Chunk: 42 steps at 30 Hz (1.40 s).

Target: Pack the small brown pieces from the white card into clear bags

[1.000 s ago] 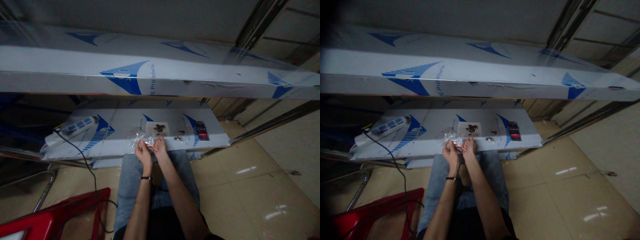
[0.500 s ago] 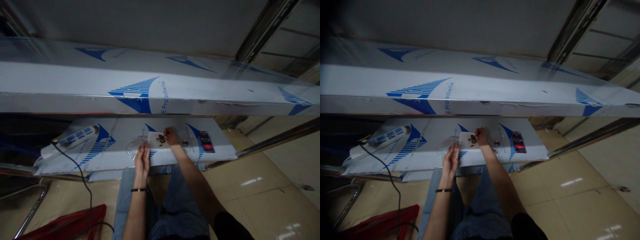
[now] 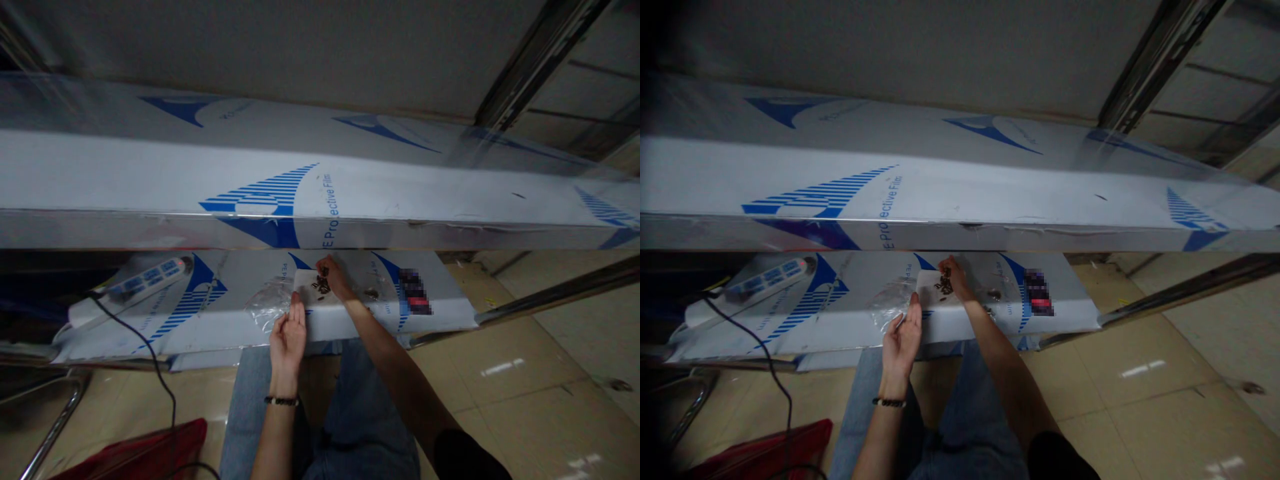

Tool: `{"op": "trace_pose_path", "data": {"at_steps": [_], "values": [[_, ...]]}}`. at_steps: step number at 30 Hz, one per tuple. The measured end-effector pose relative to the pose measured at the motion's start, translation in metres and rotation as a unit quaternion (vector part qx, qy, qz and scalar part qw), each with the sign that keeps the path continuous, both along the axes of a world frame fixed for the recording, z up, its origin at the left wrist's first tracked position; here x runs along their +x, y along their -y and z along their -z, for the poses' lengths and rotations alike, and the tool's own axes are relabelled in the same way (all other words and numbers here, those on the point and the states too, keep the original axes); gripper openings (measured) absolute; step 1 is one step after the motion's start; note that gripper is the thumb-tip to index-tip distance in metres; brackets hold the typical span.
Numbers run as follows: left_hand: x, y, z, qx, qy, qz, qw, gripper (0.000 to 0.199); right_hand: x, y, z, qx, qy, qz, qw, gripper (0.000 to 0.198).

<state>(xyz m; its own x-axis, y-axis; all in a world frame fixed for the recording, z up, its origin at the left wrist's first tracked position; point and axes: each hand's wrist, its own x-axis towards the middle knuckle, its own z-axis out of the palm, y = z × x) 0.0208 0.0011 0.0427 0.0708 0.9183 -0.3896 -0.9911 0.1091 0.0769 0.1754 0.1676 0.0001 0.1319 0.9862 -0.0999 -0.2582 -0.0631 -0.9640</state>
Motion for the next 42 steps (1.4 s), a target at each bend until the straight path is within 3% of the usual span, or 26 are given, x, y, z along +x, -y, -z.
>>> {"op": "trace_pose_path", "data": {"at_steps": [2,6,15,17,20,23,27,31,35,37,40,42], "values": [[0.006,0.001,0.002,0.003,0.023,0.005,1.0,0.057,0.0,0.003,0.004,0.036,0.051,-0.04,0.997,0.056],[0.022,0.003,0.012,0.013,0.031,0.03,0.999,0.058,0.002,0.008,0.004,0.053,0.102,-0.041,0.993,0.061],[0.033,0.006,0.028,0.038,-0.01,0.057,0.998,0.049,0.027,0.025,-0.025,0.133,0.242,-0.08,0.958,0.052],[0.034,0.007,0.031,0.037,-0.019,0.059,0.997,0.046,0.046,0.037,-0.026,0.142,0.301,-0.061,0.941,0.042],[0.037,0.006,0.037,0.032,-0.032,0.059,0.997,0.042,0.086,0.069,-0.019,0.133,0.402,0.046,0.905,0.029],[0.041,0.006,0.044,0.031,-0.049,0.067,0.996,0.04,0.126,0.109,-0.006,0.097,0.506,0.169,0.841,0.027],[0.05,0.009,0.048,0.045,-0.076,0.079,0.993,0.039,0.15,0.139,0.009,0.054,0.597,0.183,0.779,0.032],[0.046,0.009,0.042,0.063,-0.115,0.067,0.989,0.034,0.147,0.14,0.009,0.02,0.635,0.155,0.757,0.028],[0.024,0.003,0.03,0.063,-0.166,0.005,0.984,0.016,0.144,0.135,-0.012,0.027,0.628,0.177,0.757,0.023],[0.015,0.003,0.021,0.071,-0.189,-0.015,0.979,0.01,0.139,0.134,-0.029,0.056,0.595,0.201,0.776,0.023],[0.012,0.006,0.001,0.118,-0.235,-0.003,0.965,0.012,0.113,0.136,-0.059,0.091,0.489,0.21,0.842,0.022],[0.016,0.009,-0.017,0.149,-0.276,0.01,0.949,0.015,0.082,0.138,-0.076,0.1,0.392,0.17,0.898,0.02]]}}
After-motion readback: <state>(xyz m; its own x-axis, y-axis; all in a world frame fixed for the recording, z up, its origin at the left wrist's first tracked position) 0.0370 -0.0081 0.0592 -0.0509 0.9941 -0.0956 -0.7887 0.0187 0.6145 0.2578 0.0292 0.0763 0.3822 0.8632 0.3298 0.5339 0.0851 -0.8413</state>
